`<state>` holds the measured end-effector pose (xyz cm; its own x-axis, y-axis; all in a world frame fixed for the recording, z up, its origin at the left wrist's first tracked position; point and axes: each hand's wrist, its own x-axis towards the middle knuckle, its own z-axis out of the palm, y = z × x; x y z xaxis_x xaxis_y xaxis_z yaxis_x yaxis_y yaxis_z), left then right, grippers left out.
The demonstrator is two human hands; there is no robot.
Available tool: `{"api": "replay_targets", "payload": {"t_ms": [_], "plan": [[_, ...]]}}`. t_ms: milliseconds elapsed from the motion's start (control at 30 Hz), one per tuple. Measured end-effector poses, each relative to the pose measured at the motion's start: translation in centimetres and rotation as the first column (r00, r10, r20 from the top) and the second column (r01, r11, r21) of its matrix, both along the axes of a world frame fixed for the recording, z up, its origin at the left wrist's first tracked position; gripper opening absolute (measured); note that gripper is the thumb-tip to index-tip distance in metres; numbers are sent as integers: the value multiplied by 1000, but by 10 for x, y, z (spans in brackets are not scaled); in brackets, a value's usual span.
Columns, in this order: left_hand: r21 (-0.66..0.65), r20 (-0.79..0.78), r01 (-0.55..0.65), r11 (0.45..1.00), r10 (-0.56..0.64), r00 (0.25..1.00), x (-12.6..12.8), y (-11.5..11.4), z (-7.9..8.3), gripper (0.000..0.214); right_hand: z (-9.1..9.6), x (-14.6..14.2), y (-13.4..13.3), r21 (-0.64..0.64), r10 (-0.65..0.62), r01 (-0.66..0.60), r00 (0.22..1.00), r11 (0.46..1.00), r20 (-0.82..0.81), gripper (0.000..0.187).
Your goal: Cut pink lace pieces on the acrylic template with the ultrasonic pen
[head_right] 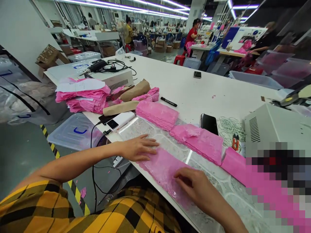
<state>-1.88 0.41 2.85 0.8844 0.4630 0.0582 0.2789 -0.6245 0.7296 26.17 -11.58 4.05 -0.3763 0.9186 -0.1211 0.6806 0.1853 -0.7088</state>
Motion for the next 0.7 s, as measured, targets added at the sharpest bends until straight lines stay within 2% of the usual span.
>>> {"api": "replay_targets", "payload": {"t_ms": [133, 233, 333, 500, 600, 700], "plan": [[75, -36, 19, 997, -16, 999, 12, 9, -13, 28, -17, -13, 9, 63, -72, 73, 997, 995, -27, 25], [95, -32, -53, 994, 56, 998, 16, 24, -11, 25, -26, -10, 18, 83, -175, 180, 983, 980, -59, 26], [52, 40, -67, 996, 65, 997, 20, 27, -5, 19, -23, -10, 22, 113, -228, 239, 968, 964, -103, 26], [-4, 118, 69, 998, -68, 991, 28, -4, -4, 20, -17, -28, 11, 140, -92, 111, 986, 984, -137, 23], [-22, 83, 120, 992, -118, 990, 31, -22, -7, 25, -22, -35, 6, 152, -45, 63, 992, 986, -121, 22], [-19, 38, 134, 991, -134, 990, 28, -31, -12, 32, -29, -35, 5, 184, -29, 47, 995, 982, -99, 20]]}}
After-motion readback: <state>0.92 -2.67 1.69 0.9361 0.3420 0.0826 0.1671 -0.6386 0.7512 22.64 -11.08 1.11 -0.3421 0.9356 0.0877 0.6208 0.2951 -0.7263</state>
